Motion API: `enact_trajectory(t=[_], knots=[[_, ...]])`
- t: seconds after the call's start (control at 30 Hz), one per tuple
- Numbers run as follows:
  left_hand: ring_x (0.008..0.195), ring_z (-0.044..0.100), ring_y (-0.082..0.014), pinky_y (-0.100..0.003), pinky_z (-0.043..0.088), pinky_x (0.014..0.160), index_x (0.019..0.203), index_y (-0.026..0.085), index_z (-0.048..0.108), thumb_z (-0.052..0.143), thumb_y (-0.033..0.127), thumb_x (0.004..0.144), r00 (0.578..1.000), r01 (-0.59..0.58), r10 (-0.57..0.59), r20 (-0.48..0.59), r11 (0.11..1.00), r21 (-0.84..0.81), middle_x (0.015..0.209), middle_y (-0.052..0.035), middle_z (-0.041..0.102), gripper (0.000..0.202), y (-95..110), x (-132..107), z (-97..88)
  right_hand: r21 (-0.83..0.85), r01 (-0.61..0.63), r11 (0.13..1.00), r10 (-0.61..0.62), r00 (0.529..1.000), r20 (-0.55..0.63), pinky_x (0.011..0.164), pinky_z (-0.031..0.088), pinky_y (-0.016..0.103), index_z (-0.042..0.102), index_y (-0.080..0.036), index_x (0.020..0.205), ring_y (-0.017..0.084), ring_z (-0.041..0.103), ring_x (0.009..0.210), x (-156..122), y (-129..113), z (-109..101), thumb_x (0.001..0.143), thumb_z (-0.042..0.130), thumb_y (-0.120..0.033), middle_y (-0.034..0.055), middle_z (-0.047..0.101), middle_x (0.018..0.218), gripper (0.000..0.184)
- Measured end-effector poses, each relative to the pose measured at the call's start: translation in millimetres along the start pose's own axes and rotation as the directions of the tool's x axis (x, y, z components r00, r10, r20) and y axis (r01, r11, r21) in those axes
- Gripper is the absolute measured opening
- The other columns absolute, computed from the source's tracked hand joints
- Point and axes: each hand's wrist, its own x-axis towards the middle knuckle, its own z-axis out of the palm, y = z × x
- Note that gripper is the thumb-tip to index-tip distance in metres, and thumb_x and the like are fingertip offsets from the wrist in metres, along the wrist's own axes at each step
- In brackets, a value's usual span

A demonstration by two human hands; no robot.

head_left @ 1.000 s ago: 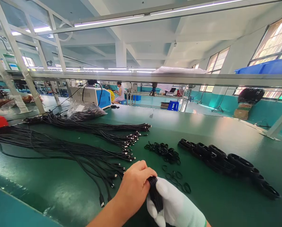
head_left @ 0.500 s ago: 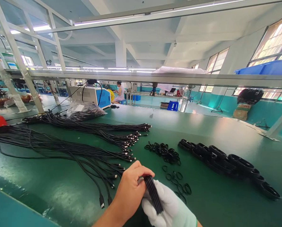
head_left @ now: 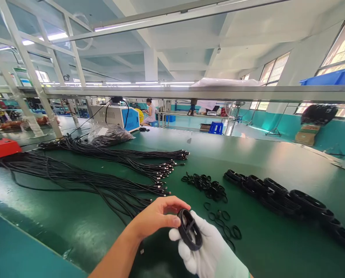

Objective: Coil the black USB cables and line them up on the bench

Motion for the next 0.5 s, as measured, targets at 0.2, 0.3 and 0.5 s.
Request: enact_trajectory(t=[0.2,0.3,0.5], knots=[[0.087,0.054,-0.0196,-0.030,0.043,0.077,0.096,0.019,0.069,0.065,0.025,0.067,0.978,0.149,-0.115,-0.172,0.969,0.199,0.088,-0.0019,0.060,0.031,2.1,4.8,9.9,-0.565,0.168,0.808,-0.344,0.913,-0.220,0.058,0.055,0.030,0.058,-0.015,0.103,0.018,0.060,0.075,2.4,1.5,-10.0,0.054,0.082,-0.032,0.0045,0.058,0.090,0.057],[0.081,0.053,-0.0180,-0.029,0.042,0.074,0.097,0.020,0.069,0.062,0.027,0.068,0.973,0.160,-0.108,-0.206,0.954,0.255,0.085,-0.0010,0.060,0.030,2.2,4.0,14.3,-0.623,0.122,0.773,-0.338,0.910,-0.240,0.057,0.055,0.032,0.057,-0.014,0.097,0.017,0.061,0.071,3.7,0.8,-10.8,0.061,0.077,-0.041,0.0033,0.055,0.084,0.049],[0.081,0.054,-0.0179,-0.028,0.042,0.073,0.088,0.020,0.069,0.061,0.034,0.071,0.964,0.170,-0.098,-0.246,0.942,0.291,0.089,-0.0018,0.060,0.024,-1.7,4.8,20.3,-0.514,0.107,0.851,-0.197,0.973,-0.122,0.059,0.057,0.035,0.053,-0.013,0.105,0.018,0.064,0.070,-1.9,-2.4,-6.8,0.073,0.065,-0.055,0.0069,0.056,0.089,0.054]])
